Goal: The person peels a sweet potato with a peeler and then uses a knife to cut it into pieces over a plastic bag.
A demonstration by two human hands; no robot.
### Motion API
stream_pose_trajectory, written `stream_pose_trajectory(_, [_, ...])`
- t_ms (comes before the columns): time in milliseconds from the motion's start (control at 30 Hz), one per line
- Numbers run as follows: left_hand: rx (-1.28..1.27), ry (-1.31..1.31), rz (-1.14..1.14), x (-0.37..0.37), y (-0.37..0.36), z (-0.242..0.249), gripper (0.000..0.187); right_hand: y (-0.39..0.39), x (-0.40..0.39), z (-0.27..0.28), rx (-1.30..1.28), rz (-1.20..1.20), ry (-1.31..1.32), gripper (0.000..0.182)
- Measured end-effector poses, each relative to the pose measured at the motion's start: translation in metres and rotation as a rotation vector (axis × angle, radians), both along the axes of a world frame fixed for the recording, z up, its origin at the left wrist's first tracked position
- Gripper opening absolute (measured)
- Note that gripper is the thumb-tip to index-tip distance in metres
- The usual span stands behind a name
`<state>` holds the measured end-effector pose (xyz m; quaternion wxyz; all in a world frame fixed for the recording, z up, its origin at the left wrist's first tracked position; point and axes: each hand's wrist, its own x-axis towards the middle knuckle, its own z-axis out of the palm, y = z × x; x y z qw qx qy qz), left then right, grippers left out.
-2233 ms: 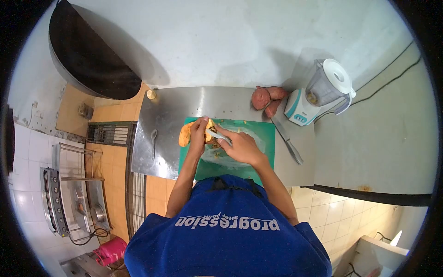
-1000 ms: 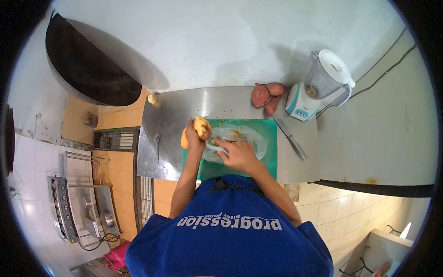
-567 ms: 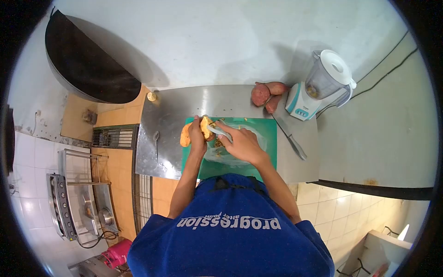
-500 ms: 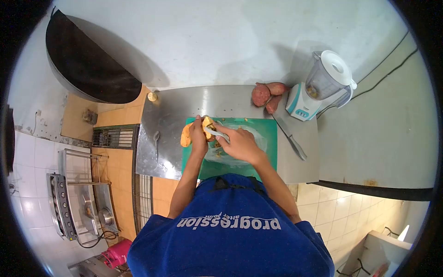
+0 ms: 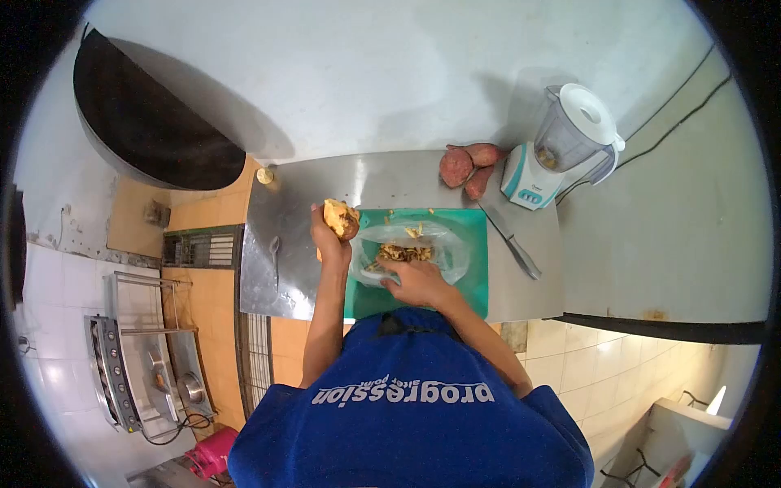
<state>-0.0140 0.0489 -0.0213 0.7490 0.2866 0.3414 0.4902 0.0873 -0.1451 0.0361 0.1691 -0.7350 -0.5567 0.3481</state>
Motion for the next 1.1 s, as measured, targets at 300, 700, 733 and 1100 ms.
stream_pose_trajectory(300, [-0.065, 0.075, -0.207, -0.002, -0.021, -0.01, 0.041, 0.015, 0.018, 0.043, 0.133, -0.18, -0.061, 0.058])
stream_pose_trajectory(700, [0.151, 0.291, -0.135, 0.002, -0.026, -0.005, 0.036, 0.01, 0.026, 0.031, 0.208, -0.203, 0.063, 0.063])
stream_pose_trajectory(733, [0.162, 0.283, -0.097, -0.001, -0.021, -0.008, 0.036, 0.006, 0.026, 0.026, 0.297, -0.3, 0.136, 0.066])
stream_pose_trajectory(1100, [0.125, 0.36, -0.192, -0.025, -0.024, -0.02, 0.036, -0.048, 0.023, -0.066, -0.022, -0.516, 0.775, 0.048])
